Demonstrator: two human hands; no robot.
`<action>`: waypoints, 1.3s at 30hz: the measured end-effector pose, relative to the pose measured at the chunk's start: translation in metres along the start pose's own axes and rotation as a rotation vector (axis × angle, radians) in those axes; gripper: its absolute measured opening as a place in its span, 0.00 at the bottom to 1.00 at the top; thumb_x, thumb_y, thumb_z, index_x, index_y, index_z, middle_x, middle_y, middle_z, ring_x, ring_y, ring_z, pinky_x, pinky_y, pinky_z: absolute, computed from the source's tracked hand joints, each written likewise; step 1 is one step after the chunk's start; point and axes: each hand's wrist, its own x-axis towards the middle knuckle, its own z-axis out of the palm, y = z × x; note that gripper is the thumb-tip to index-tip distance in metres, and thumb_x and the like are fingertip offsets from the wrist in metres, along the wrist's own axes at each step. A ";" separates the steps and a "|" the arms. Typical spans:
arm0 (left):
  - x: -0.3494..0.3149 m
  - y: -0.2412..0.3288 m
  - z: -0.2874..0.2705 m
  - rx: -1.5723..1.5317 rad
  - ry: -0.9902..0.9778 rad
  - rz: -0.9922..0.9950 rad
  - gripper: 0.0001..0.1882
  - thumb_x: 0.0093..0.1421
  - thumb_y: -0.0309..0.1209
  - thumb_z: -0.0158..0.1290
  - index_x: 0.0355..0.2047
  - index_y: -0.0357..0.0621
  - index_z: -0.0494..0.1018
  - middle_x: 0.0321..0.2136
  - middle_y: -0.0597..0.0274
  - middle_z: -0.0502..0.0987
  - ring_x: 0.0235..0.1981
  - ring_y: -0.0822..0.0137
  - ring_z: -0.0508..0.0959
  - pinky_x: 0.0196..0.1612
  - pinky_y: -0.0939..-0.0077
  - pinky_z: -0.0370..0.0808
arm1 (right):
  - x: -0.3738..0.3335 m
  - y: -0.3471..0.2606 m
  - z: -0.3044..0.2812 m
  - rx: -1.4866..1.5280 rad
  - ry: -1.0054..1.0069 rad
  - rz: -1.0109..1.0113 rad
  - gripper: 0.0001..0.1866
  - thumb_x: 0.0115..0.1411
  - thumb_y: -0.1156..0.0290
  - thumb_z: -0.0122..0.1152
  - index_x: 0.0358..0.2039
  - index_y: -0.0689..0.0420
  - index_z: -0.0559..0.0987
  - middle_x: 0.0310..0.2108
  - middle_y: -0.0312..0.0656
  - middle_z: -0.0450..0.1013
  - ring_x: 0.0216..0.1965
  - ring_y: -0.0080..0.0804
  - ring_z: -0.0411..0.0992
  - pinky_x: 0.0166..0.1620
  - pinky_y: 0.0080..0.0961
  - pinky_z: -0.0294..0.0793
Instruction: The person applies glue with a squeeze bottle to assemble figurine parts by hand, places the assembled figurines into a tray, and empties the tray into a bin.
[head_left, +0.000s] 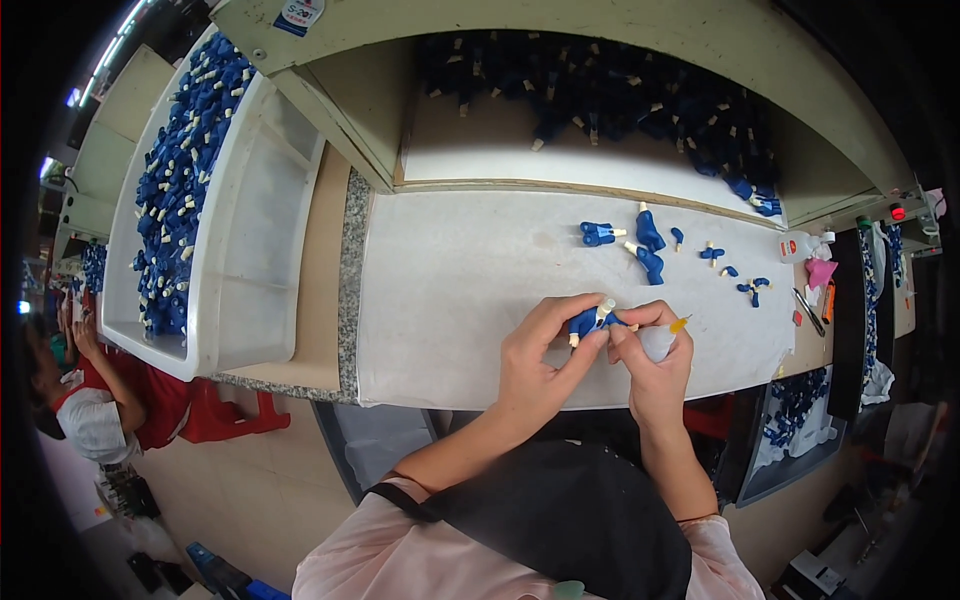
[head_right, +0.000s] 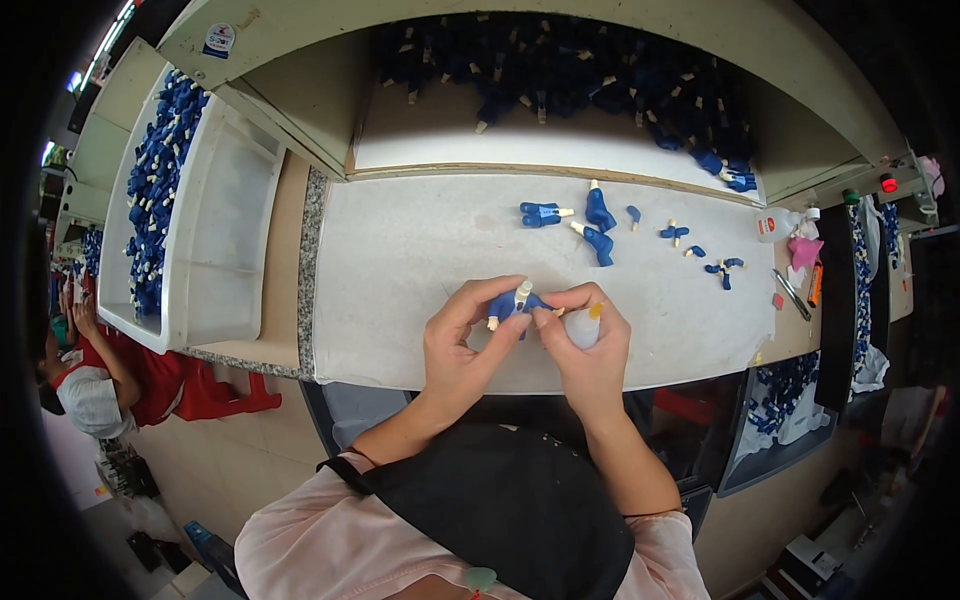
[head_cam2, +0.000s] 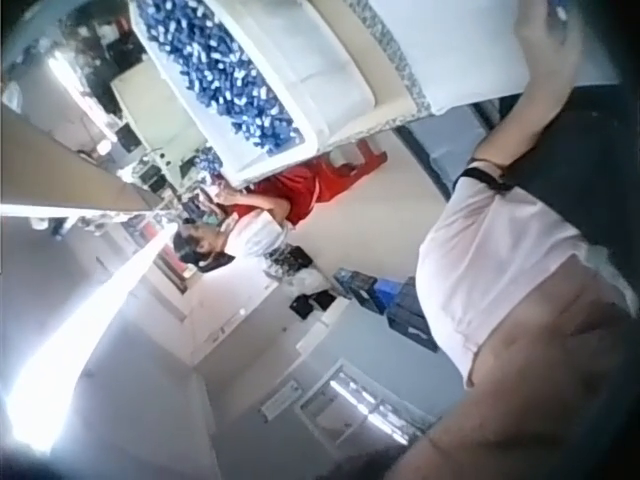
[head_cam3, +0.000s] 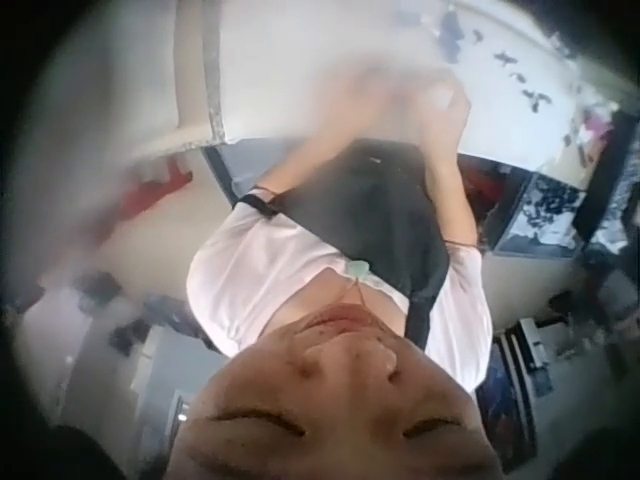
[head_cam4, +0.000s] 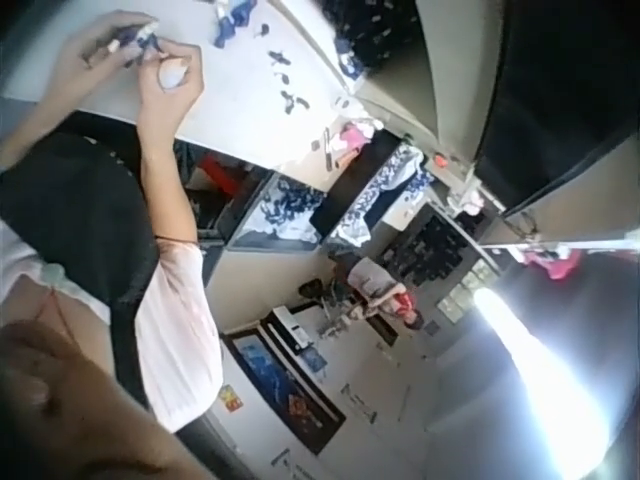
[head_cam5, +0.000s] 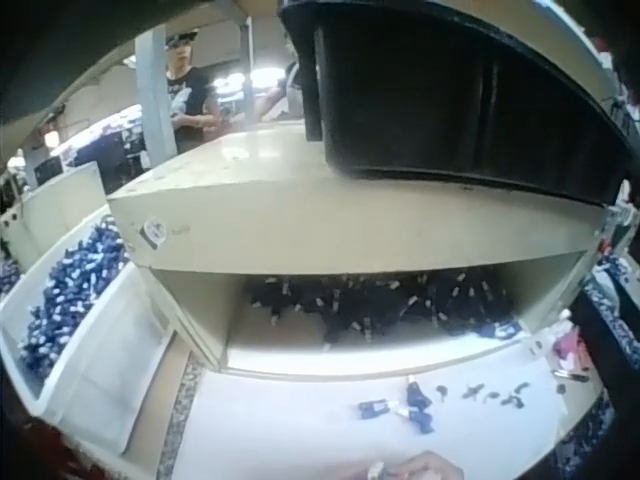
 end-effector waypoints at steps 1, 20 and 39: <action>0.000 0.000 0.002 -0.020 0.013 0.012 0.18 0.48 0.19 0.52 0.42 0.35 0.65 0.33 0.60 0.70 0.35 0.74 0.70 0.37 0.82 0.67 | 0.000 -0.001 0.003 0.073 0.030 0.047 0.04 0.48 0.80 0.54 0.26 0.62 0.70 0.20 0.34 0.67 0.22 0.16 0.63 0.26 0.12 0.62; 0.001 -0.011 -0.002 -0.419 0.010 -0.137 0.30 0.42 0.21 0.59 0.46 0.35 0.62 0.36 0.60 0.71 0.35 0.74 0.72 0.40 0.81 0.68 | 0.007 -0.001 0.003 -0.049 0.018 -0.046 0.06 0.48 0.79 0.56 0.29 0.63 0.73 0.22 0.33 0.67 0.25 0.15 0.61 0.29 0.12 0.61; 0.014 0.134 -0.176 -0.102 0.299 0.461 0.27 0.44 0.18 0.56 0.47 0.38 0.61 0.39 0.56 0.66 0.37 0.70 0.71 0.42 0.77 0.68 | 0.023 0.019 0.024 -0.025 -0.114 -0.074 0.12 0.48 0.78 0.53 0.34 0.66 0.70 0.21 0.36 0.62 0.19 0.19 0.60 0.23 0.13 0.62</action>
